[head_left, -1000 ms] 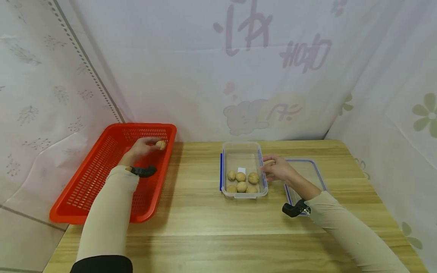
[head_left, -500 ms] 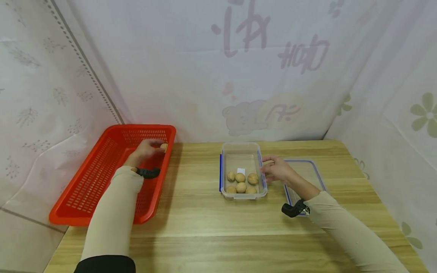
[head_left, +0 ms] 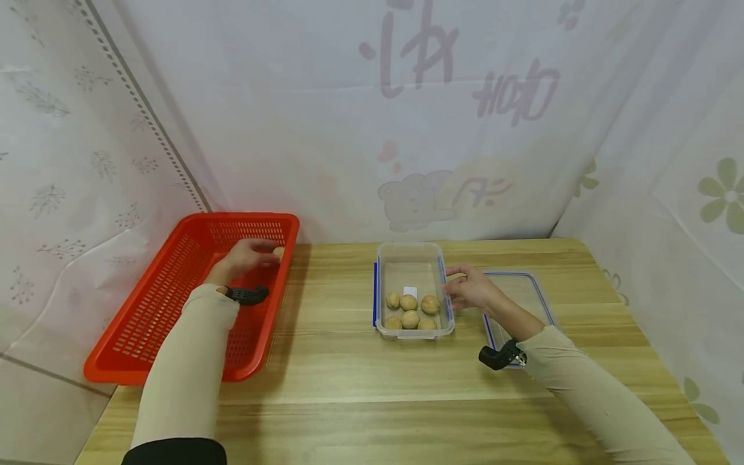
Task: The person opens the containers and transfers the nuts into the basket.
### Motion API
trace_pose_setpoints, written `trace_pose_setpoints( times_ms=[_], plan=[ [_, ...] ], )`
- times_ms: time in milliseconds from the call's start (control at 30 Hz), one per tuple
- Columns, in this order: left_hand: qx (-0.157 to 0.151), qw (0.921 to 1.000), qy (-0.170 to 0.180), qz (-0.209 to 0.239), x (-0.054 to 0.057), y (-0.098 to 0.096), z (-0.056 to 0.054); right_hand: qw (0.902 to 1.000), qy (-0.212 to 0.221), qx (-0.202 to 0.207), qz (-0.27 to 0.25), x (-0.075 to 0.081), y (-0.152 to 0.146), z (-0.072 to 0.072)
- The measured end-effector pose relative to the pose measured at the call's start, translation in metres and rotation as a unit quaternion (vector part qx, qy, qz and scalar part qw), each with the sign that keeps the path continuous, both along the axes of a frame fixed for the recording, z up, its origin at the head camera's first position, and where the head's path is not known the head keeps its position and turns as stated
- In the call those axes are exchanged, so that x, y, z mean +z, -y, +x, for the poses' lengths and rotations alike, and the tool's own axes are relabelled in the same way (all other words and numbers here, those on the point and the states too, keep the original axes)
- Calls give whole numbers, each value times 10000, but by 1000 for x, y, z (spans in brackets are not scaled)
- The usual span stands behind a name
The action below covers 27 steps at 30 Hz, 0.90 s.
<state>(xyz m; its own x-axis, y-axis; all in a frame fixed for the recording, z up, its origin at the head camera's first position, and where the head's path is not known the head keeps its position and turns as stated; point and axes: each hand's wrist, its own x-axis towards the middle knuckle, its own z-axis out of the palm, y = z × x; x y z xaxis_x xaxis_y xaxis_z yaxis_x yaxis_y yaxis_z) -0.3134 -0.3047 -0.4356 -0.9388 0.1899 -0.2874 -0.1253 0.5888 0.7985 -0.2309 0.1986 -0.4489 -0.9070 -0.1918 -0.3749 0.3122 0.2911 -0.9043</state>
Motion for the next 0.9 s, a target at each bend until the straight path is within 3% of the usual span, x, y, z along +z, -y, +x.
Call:
trace_pose_setpoints(
  times_ms=[167,300,633,900],
  plan=[
    [96,9999,79,99,14,4,-1,10000,28,2,-23,-1,0,0],
    [38,9999,-66,-70,28,7,-2,10000,29,7,-3,0,0,-1],
    [-427,9931,-752,-791,71,-4,8,10000,59,9,-27,0,0,-2],
    [-877,9876,-1088,-722,93,-30,11,10000,80,17,-56,-1,-1,-2]
  ],
)
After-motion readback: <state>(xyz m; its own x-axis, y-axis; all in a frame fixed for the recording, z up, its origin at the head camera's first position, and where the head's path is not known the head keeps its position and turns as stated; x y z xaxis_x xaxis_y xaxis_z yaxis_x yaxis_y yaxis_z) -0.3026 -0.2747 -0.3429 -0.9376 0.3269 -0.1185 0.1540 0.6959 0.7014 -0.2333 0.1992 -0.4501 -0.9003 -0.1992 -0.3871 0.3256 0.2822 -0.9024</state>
